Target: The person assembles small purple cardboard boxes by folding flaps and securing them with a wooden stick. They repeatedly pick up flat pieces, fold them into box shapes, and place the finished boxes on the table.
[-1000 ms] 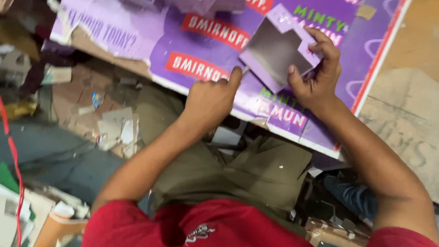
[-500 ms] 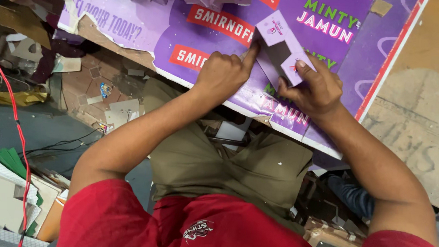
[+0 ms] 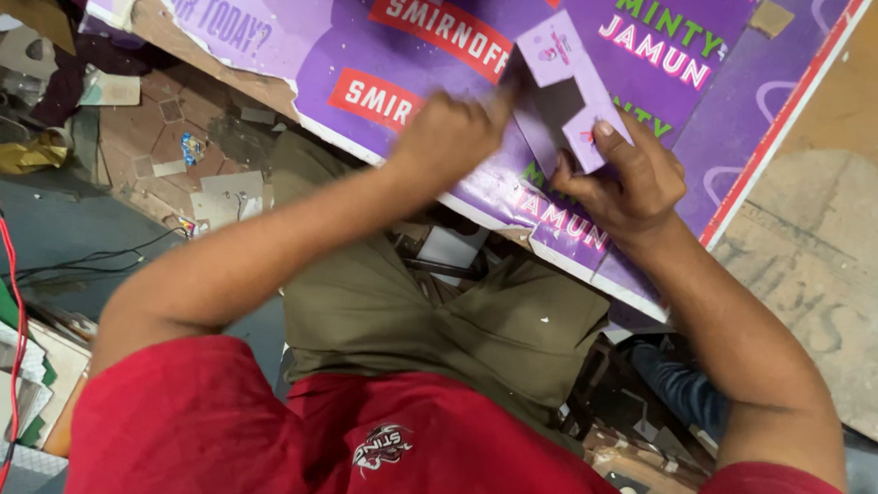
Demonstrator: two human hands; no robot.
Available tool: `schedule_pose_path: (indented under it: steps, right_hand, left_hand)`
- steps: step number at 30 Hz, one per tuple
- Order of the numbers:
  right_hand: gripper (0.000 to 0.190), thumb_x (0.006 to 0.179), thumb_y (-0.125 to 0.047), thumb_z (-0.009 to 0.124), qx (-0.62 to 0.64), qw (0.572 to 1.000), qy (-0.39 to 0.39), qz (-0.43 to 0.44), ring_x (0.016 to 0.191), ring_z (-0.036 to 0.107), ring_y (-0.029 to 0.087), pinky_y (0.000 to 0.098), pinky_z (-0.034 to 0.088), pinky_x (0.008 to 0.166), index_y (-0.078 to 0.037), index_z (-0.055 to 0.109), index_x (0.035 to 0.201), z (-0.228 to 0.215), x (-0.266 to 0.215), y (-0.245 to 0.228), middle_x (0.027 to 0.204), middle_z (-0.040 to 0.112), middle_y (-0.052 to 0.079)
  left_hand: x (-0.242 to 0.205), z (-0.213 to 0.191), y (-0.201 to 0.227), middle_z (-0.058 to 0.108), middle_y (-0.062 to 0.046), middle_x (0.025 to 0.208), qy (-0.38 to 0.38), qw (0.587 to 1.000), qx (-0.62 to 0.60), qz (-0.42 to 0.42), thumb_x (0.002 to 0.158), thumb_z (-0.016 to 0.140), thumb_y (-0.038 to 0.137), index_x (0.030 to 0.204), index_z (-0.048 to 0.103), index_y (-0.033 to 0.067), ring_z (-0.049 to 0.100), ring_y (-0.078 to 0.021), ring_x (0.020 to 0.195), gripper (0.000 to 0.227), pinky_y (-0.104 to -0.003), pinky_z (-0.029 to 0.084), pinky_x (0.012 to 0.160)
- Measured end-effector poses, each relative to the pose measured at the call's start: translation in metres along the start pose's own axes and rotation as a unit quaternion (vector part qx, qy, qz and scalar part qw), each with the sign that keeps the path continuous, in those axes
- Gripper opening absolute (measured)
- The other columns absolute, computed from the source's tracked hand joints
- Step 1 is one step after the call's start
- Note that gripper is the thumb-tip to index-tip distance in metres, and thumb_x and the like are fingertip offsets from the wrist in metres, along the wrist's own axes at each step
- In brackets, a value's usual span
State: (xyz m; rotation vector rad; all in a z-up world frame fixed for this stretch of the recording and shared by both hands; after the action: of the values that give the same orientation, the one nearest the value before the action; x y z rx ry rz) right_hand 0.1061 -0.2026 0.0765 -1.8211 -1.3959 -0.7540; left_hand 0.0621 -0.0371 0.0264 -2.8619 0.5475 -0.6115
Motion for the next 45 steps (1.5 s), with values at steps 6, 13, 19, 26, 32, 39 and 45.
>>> schedule_pose_path:
  steps: [6, 13, 19, 26, 32, 39, 45]
  right_hand:
    - [0.063, 0.091, -0.017, 0.097, -0.002, 1.0, -0.002, 0.007, 0.094, 0.077, 0.038, 0.0404, 0.064, 0.076, -0.003, 0.054, 0.135, 0.002, -0.002, 0.001, 0.115, 0.07, 0.029]
    - [0.064, 0.087, -0.019, 0.097, 0.026, 1.0, 0.004, 0.001, 0.095, 0.077, 0.038, 0.0414, 0.065, 0.078, -0.001, 0.055, 0.132, -0.001, 0.006, -0.004, 0.113, 0.071, 0.03]
    - [0.061, 0.089, -0.017, 0.098, 0.004, 1.0, 0.0, -0.005, 0.095, 0.077, 0.038, 0.0407, 0.064, 0.078, 0.0, 0.055, 0.128, 0.0, 0.004, 0.001, 0.111, 0.071, 0.029]
    - [0.061, 0.093, -0.011, 0.097, 0.007, 1.0, 0.001, 0.0, 0.1, 0.078, 0.036, 0.0399, 0.064, 0.081, 0.0, 0.053, 0.134, -0.002, 0.008, 0.004, 0.117, 0.072, 0.03]
    - [0.054, 0.093, -0.007, 0.093, 0.011, 1.0, 0.025, 0.004, 0.089, 0.076, 0.029, 0.036, 0.062, 0.073, 0.0, 0.055, 0.13, -0.003, -0.005, 0.014, 0.107, 0.073, 0.023]
    - [0.033, 0.102, -0.016, 0.08, 0.094, 0.909, 0.005, 0.405, 0.071, 0.064, 0.017, 0.0313, 0.049, 0.061, 0.0, 0.057, 0.119, -0.007, -0.032, 0.077, 0.092, 0.069, 0.014]
    - [0.052, 0.089, -0.031, 0.08, -0.132, 0.967, -0.079, 0.203, 0.099, 0.061, 0.038, 0.0493, 0.051, 0.085, 0.001, 0.058, 0.123, -0.012, 0.0, 0.035, 0.108, 0.061, 0.03]
  left_hand:
    - [0.003, 0.001, -0.001, 0.063, 0.0, 0.059, -0.04, 0.998, -0.045, 0.004, 0.083, 0.064, 0.017, 0.138, 0.057, -0.0057, 0.064, -0.0181, 0.051, 0.06, -0.035, 0.049, 0.049]
    - [0.002, 0.01, 0.007, 0.067, -0.001, 0.064, -0.027, 0.997, -0.065, 0.016, 0.087, 0.065, 0.016, 0.136, 0.059, 0.0038, 0.066, -0.0201, 0.054, 0.051, -0.037, 0.048, 0.05]
    - [0.007, 0.014, -0.006, 0.069, -0.001, 0.063, -0.044, 0.996, -0.073, -0.004, 0.085, 0.063, 0.017, 0.14, 0.058, 0.0028, 0.068, -0.0205, 0.053, 0.057, -0.037, 0.05, 0.049]
    - [0.015, -0.007, -0.003, 0.068, -0.003, 0.06, -0.04, 0.996, -0.075, 0.025, 0.084, 0.064, 0.017, 0.141, 0.057, 0.0024, 0.069, -0.0239, 0.053, 0.059, -0.038, 0.051, 0.048]
    - [0.005, -0.008, 0.008, 0.067, -0.003, 0.06, -0.031, 0.991, -0.121, 0.045, 0.077, 0.064, 0.012, 0.145, 0.054, 0.004, 0.067, -0.0238, 0.052, 0.069, -0.039, 0.05, 0.045]
    - [-0.036, -0.038, 0.005, 0.065, -0.007, 0.067, 0.01, 0.957, -0.282, -0.075, 0.098, 0.064, 0.017, 0.148, 0.049, 0.0036, 0.064, -0.0279, 0.053, 0.054, -0.043, 0.048, 0.048]
    - [-0.028, -0.046, -0.032, 0.065, -0.008, 0.073, 0.017, 0.981, -0.151, -0.119, 0.089, 0.064, 0.008, 0.152, 0.047, 0.0041, 0.066, -0.027, 0.061, 0.065, -0.041, 0.051, 0.053]
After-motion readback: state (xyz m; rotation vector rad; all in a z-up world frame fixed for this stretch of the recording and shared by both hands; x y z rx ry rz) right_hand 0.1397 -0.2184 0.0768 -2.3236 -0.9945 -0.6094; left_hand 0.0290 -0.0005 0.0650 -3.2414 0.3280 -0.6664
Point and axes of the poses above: each hand's wrist, its own x-axis towards the middle knuckle, its own z-axis out of the palm, y = z × x, the point moved 7 cm from there along x, towards the middle knuckle
